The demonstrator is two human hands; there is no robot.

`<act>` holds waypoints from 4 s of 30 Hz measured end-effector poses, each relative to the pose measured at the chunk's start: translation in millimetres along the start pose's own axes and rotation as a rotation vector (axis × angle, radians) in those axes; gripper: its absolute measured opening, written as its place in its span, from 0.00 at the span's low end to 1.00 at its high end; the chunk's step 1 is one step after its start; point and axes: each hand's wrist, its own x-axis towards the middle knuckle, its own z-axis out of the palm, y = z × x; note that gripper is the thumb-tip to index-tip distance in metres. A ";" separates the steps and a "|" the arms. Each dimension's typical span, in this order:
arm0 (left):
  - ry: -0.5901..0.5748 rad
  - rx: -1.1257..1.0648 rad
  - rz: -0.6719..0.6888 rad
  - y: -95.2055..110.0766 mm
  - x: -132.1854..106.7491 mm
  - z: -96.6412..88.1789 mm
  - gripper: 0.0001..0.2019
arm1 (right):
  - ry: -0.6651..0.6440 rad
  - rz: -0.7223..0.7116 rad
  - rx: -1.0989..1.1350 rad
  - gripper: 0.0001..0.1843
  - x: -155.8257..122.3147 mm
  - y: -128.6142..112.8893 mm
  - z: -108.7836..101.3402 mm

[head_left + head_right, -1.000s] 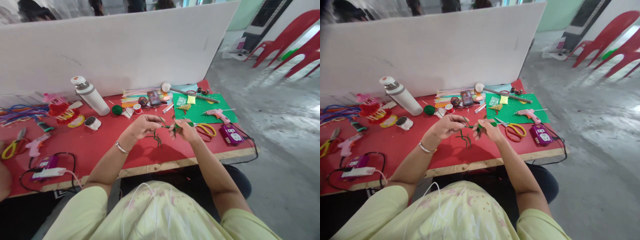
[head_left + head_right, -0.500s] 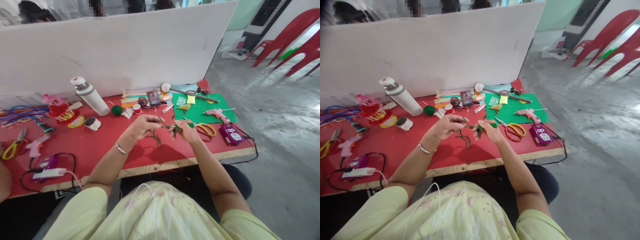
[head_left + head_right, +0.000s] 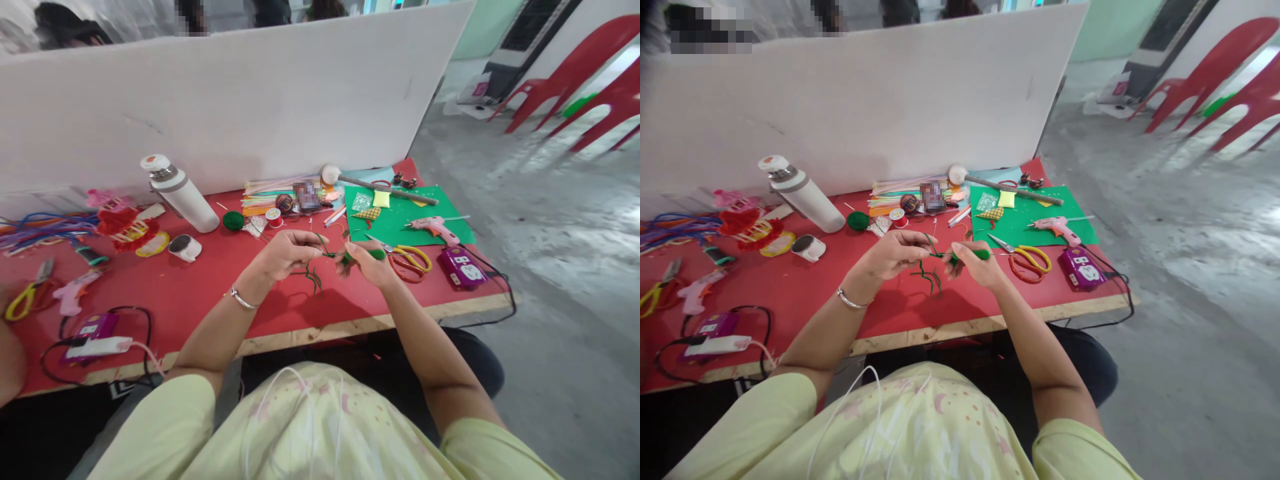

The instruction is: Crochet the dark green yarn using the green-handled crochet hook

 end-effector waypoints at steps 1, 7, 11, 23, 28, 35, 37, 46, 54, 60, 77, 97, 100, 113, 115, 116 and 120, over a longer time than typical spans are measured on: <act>0.005 0.001 0.002 0.1 0.0 0.5 0.19 | 0.008 -0.005 -0.003 0.25 -0.6 -0.5 0.6; 0.011 -0.016 0.007 -0.8 1.9 0.4 0.18 | 0.058 -0.025 0.072 0.25 -1.2 0.2 -0.2; -0.001 -0.013 0.005 -2.0 2.6 -0.8 0.18 | 0.031 -0.020 0.054 0.24 -1.7 2.2 -3.4; 0.016 -0.003 -0.001 -1.9 1.9 1.2 0.17 | 0.012 -0.065 -0.040 0.24 -5.3 -4.2 -3.3; 0.019 0.006 0.010 -2.3 2.0 1.6 0.17 | 0.009 -0.086 -0.102 0.27 -8.9 -11.9 1.7; 0.053 0.050 0.025 -1.9 1.2 4.2 0.17 | 0.046 -0.154 -0.325 0.28 -15.7 -19.3 8.1; 0.075 0.068 0.045 -4.2 2.3 3.9 0.17 | 0.056 -0.201 -0.454 0.26 -17.9 -18.6 9.1; 0.113 0.176 0.127 -17.1 6.4 0.5 0.20 | 0.114 -0.219 -0.417 0.28 -18.3 -15.8 15.9; 0.061 0.183 0.105 -20.8 7.4 -3.0 0.22 | 0.152 -0.177 -0.265 0.28 -17.7 -13.9 16.8; 0.058 0.157 0.072 -21.2 8.5 -3.4 0.22 | 0.125 -0.128 -0.211 0.27 -16.1 -7.7 10.1; 0.078 0.200 0.076 -17.5 10.7 2.8 0.22 | 0.119 -0.150 -0.262 0.29 -20.5 -10.9 6.2; 0.109 0.204 0.056 -20.0 12.5 7.9 0.23 | 0.094 -0.171 -0.350 0.29 -22.4 -9.4 1.2; 0.124 0.217 0.072 -18.8 12.0 9.3 0.23 | 0.096 -0.176 -0.416 0.29 -23.3 -8.0 0.5; 0.280 0.323 0.277 -24.2 12.8 14.4 0.16 | 0.061 -0.566 -1.118 0.21 -17.5 -1.9 2.2; 0.293 0.281 0.272 -22.7 12.6 15.5 0.16 | 0.105 -0.609 -1.211 0.19 -16.8 3.1 7.8; 0.287 0.235 0.250 -22.1 12.7 15.6 0.17 | 0.142 -0.633 -1.246 0.18 -16.8 6.4 11.4; 0.148 -0.108 0.013 -21.6 12.9 12.9 0.18 | 0.317 -0.703 -1.296 0.12 -16.0 22.3 24.2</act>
